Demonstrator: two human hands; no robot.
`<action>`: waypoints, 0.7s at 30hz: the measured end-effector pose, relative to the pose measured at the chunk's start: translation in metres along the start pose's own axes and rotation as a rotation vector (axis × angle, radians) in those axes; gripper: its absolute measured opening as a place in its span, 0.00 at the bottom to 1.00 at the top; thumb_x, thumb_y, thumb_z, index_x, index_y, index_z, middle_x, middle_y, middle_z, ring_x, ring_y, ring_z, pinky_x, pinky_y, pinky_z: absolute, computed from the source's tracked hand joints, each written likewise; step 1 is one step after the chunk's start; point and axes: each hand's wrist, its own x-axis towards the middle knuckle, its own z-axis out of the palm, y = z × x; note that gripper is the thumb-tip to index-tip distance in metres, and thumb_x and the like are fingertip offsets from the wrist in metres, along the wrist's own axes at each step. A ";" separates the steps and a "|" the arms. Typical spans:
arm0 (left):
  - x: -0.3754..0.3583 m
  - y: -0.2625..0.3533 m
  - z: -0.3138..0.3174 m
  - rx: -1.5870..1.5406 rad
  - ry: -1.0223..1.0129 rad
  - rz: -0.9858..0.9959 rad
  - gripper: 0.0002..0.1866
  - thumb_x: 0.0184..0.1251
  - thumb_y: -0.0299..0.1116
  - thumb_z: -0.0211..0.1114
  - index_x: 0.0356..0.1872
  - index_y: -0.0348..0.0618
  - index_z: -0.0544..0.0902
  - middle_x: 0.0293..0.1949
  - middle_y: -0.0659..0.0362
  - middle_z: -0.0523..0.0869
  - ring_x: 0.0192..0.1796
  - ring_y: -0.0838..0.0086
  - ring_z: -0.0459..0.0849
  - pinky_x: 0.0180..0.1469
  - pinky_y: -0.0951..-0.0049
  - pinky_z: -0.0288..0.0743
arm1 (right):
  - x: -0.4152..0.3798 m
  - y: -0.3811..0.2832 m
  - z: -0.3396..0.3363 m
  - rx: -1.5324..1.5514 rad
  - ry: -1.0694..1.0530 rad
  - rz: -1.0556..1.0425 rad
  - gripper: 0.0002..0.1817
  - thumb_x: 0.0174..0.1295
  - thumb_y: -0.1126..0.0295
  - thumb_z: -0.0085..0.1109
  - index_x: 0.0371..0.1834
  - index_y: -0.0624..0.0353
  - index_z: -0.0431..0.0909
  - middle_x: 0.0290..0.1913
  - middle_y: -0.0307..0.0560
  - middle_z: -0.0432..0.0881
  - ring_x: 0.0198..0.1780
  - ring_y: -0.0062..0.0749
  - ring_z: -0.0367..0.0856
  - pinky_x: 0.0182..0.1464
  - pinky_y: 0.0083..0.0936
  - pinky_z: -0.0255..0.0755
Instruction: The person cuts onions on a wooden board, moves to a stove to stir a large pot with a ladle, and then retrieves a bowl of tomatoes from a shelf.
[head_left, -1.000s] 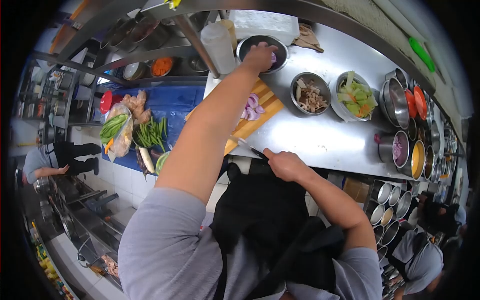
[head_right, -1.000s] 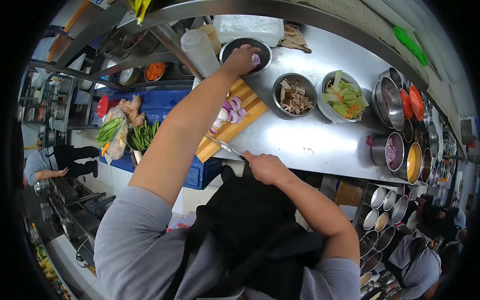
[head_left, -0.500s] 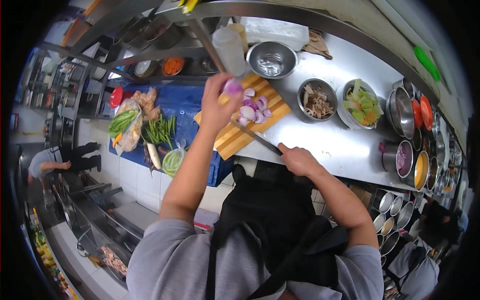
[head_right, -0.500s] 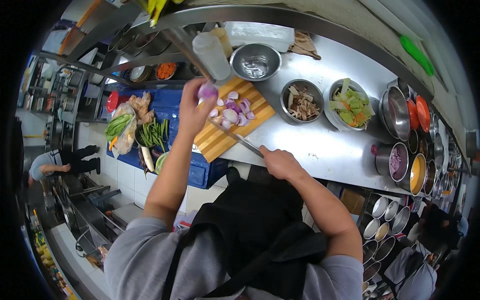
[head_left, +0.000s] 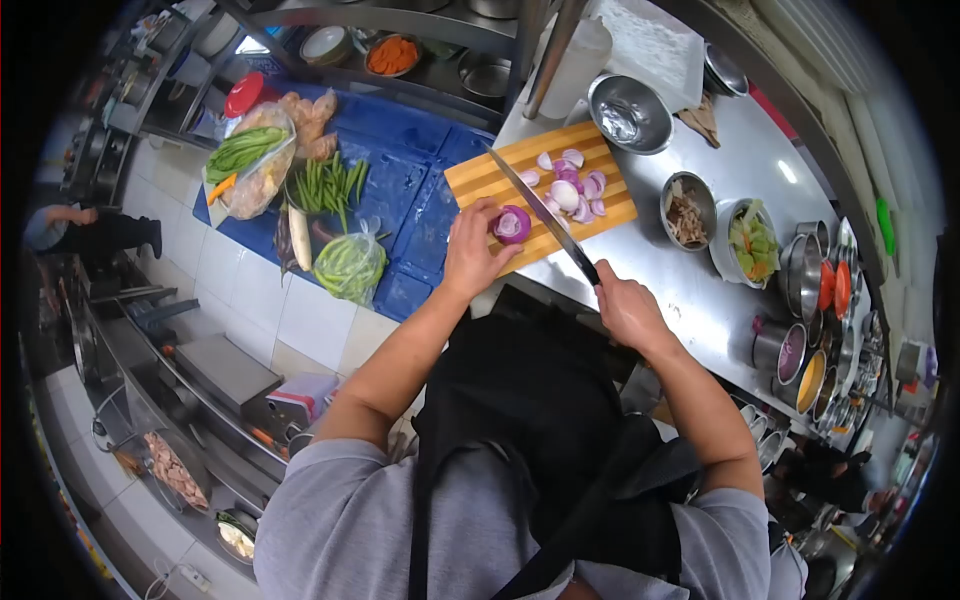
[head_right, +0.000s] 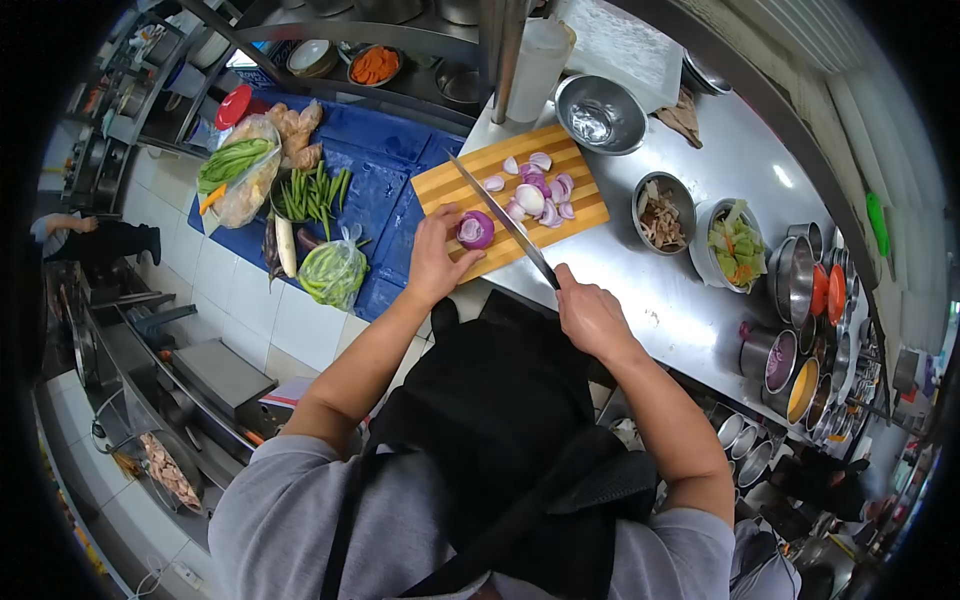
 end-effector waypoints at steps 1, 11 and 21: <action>0.000 0.001 -0.003 -0.036 0.029 0.015 0.32 0.46 0.30 0.82 0.55 0.40 0.76 0.56 0.50 0.81 0.58 0.52 0.79 0.61 0.57 0.71 | -0.003 -0.001 0.001 -0.005 -0.003 0.005 0.11 0.72 0.68 0.49 0.53 0.61 0.65 0.29 0.65 0.83 0.35 0.67 0.83 0.39 0.58 0.74; -0.004 -0.012 0.009 -0.139 0.065 0.059 0.24 0.49 0.23 0.77 0.50 0.38 0.80 0.50 0.48 0.80 0.51 0.54 0.81 0.54 0.61 0.77 | -0.027 -0.015 0.012 -0.134 -0.021 -0.054 0.11 0.64 0.76 0.50 0.49 0.62 0.65 0.29 0.61 0.84 0.34 0.61 0.85 0.37 0.54 0.76; -0.004 -0.011 0.008 -0.159 0.072 0.017 0.21 0.47 0.25 0.80 0.44 0.36 0.84 0.46 0.51 0.83 0.50 0.56 0.83 0.53 0.63 0.78 | -0.014 -0.016 0.025 -0.109 -0.072 -0.068 0.12 0.61 0.80 0.49 0.48 0.64 0.63 0.28 0.65 0.83 0.34 0.64 0.84 0.37 0.55 0.76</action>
